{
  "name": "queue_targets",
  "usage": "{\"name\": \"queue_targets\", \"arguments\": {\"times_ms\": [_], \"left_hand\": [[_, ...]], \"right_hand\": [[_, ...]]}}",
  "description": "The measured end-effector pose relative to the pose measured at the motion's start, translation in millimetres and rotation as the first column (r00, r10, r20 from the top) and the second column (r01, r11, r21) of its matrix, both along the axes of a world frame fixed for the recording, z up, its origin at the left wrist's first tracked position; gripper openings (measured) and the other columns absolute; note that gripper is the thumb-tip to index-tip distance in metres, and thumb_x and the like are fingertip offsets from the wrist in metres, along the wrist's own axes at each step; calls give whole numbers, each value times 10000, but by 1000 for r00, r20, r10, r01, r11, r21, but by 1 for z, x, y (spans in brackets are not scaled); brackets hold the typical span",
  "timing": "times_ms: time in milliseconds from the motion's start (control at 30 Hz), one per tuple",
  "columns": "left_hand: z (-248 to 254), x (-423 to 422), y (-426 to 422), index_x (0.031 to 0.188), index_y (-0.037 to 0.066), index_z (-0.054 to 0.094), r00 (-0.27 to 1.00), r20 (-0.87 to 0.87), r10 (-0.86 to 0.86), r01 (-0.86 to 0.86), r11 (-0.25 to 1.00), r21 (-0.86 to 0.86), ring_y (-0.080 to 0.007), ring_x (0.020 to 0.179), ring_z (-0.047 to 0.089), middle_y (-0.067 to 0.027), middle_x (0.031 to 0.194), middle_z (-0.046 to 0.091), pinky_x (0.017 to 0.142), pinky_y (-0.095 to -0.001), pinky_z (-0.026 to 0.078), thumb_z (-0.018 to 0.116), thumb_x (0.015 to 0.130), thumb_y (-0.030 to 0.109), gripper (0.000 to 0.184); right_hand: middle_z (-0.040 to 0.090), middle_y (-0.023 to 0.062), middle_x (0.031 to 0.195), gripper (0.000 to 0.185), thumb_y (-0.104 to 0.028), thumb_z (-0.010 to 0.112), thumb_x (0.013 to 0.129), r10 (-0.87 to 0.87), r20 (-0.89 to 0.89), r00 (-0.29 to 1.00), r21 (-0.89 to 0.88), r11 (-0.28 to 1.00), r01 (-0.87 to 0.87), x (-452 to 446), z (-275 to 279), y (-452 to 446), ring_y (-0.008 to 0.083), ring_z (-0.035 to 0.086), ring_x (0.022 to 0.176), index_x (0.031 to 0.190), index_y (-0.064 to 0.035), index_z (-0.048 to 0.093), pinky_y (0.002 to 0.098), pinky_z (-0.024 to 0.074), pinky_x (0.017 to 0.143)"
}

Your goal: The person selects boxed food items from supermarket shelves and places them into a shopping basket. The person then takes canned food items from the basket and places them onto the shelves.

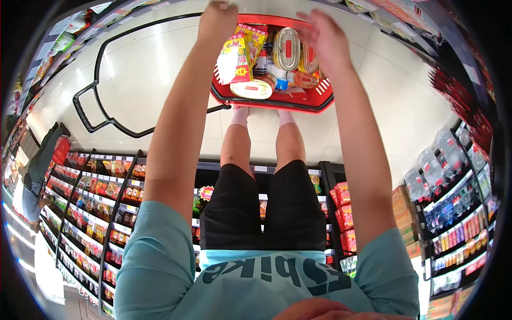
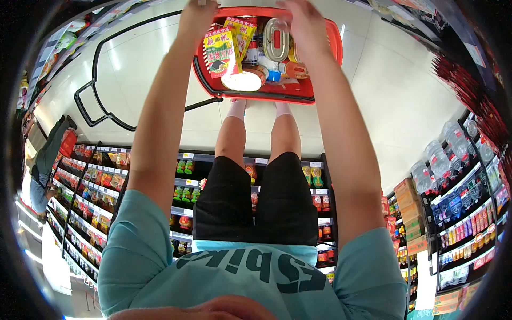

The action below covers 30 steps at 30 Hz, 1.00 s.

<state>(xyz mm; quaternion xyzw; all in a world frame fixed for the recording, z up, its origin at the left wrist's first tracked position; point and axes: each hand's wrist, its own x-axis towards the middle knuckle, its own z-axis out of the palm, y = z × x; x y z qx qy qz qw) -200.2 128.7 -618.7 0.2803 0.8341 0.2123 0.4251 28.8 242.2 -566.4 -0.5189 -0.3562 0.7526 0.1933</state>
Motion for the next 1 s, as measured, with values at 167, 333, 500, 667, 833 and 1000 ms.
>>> {"name": "queue_targets", "arguments": {"times_ms": [167, 333, 500, 667, 833, 1000], "left_hand": [[-53, 75, -118, 1400, -164, 335, 999, 26, -44, 51, 842, -537, -442, 1216, 579, -338, 1319, 539, 1000, -427, 494, 685, 733, 747, 1182], [-26, 102, -125, 1445, -102, 246, 992, -64, 106, -124, 869, -479, -422, 1263, 534, -312, 1373, 486, 1038, -445, 471, 816, 621, 631, 1241], [-39, 77, -89, 1428, -88, 257, 965, -18, 263, -238, 840, -488, -380, 1277, 524, -268, 1402, 480, 1059, -430, 463, 862, 581, 499, 1195], [-31, 61, -84, 1314, -114, 382, 993, 2, 121, -101, 847, -523, -356, 1213, 592, -251, 1315, 565, 982, -408, 505, 850, 618, 530, 1058], [24, 66, -70, 1336, -45, 316, 983, -138, 124, -120, 992, 36, -419, 1221, 504, -283, 1321, 440, 1015, -447, 470, 906, 618, 339, 1005], [47, 38, -29, 1335, -41, 303, 911, -328, 249, -36, 842, 538, -392, 1074, 573, -243, 1240, 451, 926, -465, 508, 894, 672, 193, 919]], "right_hand": [[659, 126, 1212, 487, -289, 581, 973, 187, 175, 967, -209, 966, -149, 42, -5, -84, 217, 676, 985, 1357, -3, 492, 339, 536, 853], [665, 118, 1178, 467, -231, 594, 970, 234, 208, 950, -288, 943, -169, 70, -15, -154, 205, 679, 977, 1366, -8, 483, 319, 529, 833], [697, 72, 1079, 447, -248, 634, 952, 197, 179, 964, -304, 943, -137, 68, -21, -161, 148, 679, 885, 1317, -16, 517, 281, 523, 777], [674, 111, 1135, 399, -210, 594, 977, 202, 173, 964, -208, 964, -165, 40, -11, -131, 178, 666, 953, 1300, 19, 544, 308, 544, 808], [645, 128, 1200, 450, -238, 600, 979, 327, 29, 945, 63, 943, -328, 0, -20, -107, 195, 640, 1034, 1342, 18, 529, 310, 543, 871], [585, 250, 1217, 369, 32, 570, 868, 380, 71, 922, 138, 912, -386, -66, 11, -54, 359, 655, 931, 1223, -69, 582, 419, 549, 730]]}}
